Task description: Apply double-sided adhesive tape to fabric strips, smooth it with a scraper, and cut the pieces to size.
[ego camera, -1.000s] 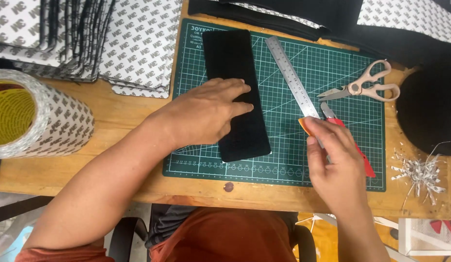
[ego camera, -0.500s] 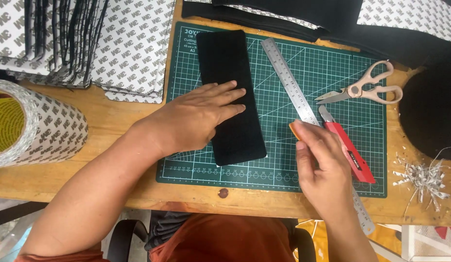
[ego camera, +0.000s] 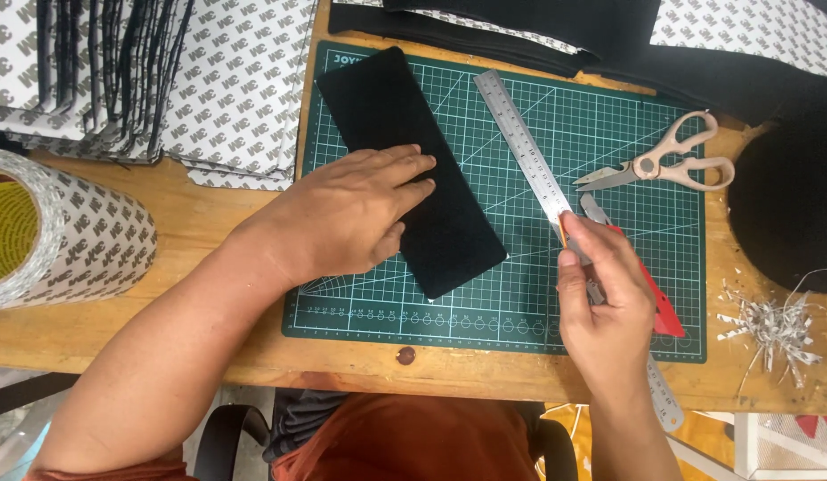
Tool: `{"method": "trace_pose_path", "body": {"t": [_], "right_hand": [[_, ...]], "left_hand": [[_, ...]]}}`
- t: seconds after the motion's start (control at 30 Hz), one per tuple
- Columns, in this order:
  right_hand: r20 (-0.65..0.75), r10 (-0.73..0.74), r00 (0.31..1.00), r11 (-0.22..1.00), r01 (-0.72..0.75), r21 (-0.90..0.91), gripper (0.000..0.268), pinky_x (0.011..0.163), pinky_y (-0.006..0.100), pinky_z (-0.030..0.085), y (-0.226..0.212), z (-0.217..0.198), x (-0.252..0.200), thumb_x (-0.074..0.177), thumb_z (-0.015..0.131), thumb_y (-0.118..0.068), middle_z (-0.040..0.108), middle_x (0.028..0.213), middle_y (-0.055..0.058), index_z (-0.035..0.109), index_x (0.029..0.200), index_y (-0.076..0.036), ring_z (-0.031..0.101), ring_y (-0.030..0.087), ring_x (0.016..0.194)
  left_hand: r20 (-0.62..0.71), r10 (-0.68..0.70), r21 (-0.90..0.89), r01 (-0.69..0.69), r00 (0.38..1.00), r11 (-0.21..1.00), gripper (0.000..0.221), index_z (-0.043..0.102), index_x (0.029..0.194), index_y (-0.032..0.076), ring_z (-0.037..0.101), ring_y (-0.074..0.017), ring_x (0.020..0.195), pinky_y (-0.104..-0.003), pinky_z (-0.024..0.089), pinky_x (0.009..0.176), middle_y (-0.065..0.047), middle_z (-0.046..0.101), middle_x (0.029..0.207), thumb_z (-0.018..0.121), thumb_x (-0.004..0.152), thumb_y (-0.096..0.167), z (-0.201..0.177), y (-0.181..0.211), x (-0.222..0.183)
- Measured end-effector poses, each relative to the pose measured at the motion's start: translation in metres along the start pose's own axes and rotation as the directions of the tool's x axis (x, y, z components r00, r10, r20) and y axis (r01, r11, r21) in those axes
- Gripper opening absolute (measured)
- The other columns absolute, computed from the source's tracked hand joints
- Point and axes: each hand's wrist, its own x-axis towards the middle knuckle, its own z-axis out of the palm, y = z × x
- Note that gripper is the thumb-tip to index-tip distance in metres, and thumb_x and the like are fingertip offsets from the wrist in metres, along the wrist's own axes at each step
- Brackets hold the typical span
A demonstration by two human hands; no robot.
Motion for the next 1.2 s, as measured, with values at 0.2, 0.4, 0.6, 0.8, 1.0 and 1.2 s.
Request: {"method": "trace_pose_path", "body": {"t": [0.2, 0.4, 0.6, 0.8, 1.0, 1.2], "right_hand": [[-0.046, 0.074, 0.996, 0.992, -0.068, 0.103, 0.032, 0.071, 0.024, 0.062, 0.012, 0.002, -0.005, 0.105, 0.057, 0.003, 0.060, 0.138, 0.019, 0.061, 0.137, 0.001, 0.064, 0.016, 0.091], [-0.037, 0.117, 0.992, 0.983, -0.110, 0.150, 0.033, 0.072, 0.025, 0.063, 0.011, 0.002, -0.003, 0.106, 0.057, -0.003, 0.058, 0.140, 0.018, 0.060, 0.138, 0.000, 0.062, 0.014, 0.086], [-0.066, 0.114, 0.991, 0.984, -0.103, 0.147, 0.032, 0.073, 0.025, 0.064, 0.010, 0.003, -0.003, 0.105, 0.058, 0.000, 0.059, 0.140, 0.019, 0.060, 0.138, 0.000, 0.064, 0.015, 0.087], [-0.126, 0.133, 0.983, 0.967, -0.101, 0.233, 0.034, 0.071, 0.025, 0.063, 0.012, 0.006, -0.003, 0.107, 0.056, 0.001, 0.057, 0.134, 0.019, 0.057, 0.141, 0.003, 0.062, 0.019, 0.102], [-0.212, 0.116, 0.970, 0.966, -0.060, 0.253, 0.035, 0.072, 0.026, 0.064, 0.025, 0.005, -0.007, 0.108, 0.056, 0.005, 0.053, 0.128, 0.018, 0.056, 0.144, 0.002, 0.059, 0.016, 0.087], [-0.190, 0.143, 0.971, 0.959, -0.088, 0.268, 0.036, 0.072, 0.026, 0.061, 0.024, 0.002, -0.007, 0.108, 0.054, 0.006, 0.053, 0.129, 0.018, 0.055, 0.144, 0.003, 0.059, 0.016, 0.083]], "left_hand": [[0.102, 0.103, -0.097, -0.093, 0.989, 0.991, 0.085, 0.036, 0.156, 0.008, 0.007, -0.0386, 0.156, -0.058, 0.005, 0.122, -0.027, 0.015, 0.167, 0.066, 0.088, 0.049, -0.016, 0.022, 0.002], [0.016, -0.011, 0.200, 0.007, 1.000, 0.980, 0.114, 0.030, 0.154, -0.005, 0.012, -0.0462, 0.154, -0.053, 0.006, 0.125, -0.033, 0.019, 0.164, 0.043, 0.092, 0.089, 0.032, 0.054, 0.013], [-0.107, -0.018, 0.184, 0.038, 0.994, 0.982, 0.045, 0.060, 0.126, 0.000, 0.046, -0.0464, 0.140, -0.055, 0.034, 0.120, -0.027, 0.055, 0.138, 0.056, 0.098, 0.035, 0.026, 0.074, 0.006], [-0.434, 0.107, -0.080, -0.157, 0.894, 0.984, 0.007, 0.068, 0.098, -0.002, 0.072, -0.0314, 0.088, -0.046, 0.061, 0.093, -0.017, 0.072, 0.094, 0.065, 0.098, 0.004, -0.051, 0.101, -0.020], [-0.511, -0.079, -0.359, -0.129, 0.856, 0.924, 0.018, 0.065, 0.106, 0.001, 0.070, -0.0221, 0.084, -0.034, 0.054, 0.068, -0.009, 0.071, 0.100, 0.053, 0.105, 0.014, -0.103, 0.106, -0.041], [-0.433, -0.306, -0.546, 0.024, 0.848, 0.837, 0.015, 0.069, 0.106, 0.009, 0.067, -0.0109, 0.087, -0.026, 0.055, 0.077, -0.001, 0.071, 0.097, 0.058, 0.111, 0.016, -0.114, 0.057, -0.018]]}}
